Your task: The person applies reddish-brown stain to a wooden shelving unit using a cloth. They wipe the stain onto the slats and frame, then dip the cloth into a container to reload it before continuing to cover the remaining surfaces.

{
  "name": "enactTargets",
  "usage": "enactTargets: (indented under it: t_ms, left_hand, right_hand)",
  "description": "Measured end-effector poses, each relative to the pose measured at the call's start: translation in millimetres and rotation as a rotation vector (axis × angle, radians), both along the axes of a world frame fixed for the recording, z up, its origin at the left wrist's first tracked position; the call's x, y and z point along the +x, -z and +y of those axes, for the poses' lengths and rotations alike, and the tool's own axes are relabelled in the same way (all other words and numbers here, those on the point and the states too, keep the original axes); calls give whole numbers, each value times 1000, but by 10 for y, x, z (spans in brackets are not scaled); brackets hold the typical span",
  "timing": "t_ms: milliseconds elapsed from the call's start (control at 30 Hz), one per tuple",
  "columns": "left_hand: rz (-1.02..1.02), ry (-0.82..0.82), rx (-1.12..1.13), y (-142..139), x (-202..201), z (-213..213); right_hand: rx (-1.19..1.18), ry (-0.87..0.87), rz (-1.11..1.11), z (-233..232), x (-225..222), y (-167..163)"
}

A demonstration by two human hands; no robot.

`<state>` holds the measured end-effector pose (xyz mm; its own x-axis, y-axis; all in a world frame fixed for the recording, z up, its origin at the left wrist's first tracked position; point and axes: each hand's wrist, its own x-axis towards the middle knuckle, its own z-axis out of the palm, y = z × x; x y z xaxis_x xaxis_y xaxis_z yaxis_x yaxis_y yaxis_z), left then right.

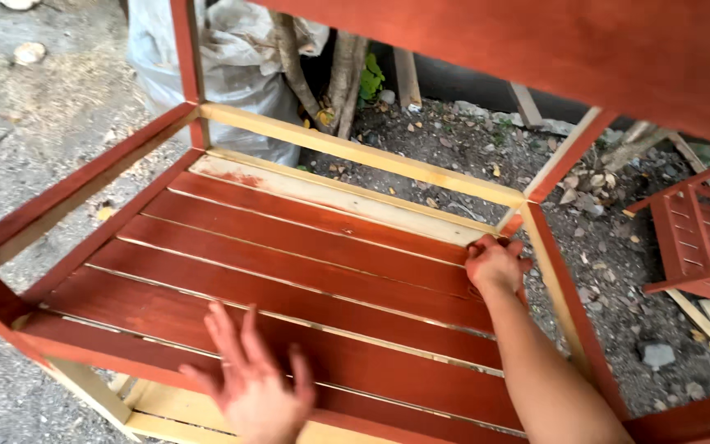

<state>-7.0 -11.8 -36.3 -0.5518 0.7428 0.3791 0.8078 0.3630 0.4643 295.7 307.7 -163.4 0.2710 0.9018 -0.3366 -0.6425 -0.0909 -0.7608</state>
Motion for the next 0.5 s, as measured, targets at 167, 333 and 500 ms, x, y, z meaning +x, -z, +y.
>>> enactTargets:
  t_ms: [167,333,500]
  left_hand:
    - [-11,46,-11,58,-133,97]
    - [-71,46,-130,4,-142,123]
    - [-94,-11,-165,-33,-184,155]
  right_hand:
    - [-18,5,8,111,-525,110]
    - [59,70,-28,-62,-2549,-141]
    - [-179,-454,-7,-313,-3951,-431]
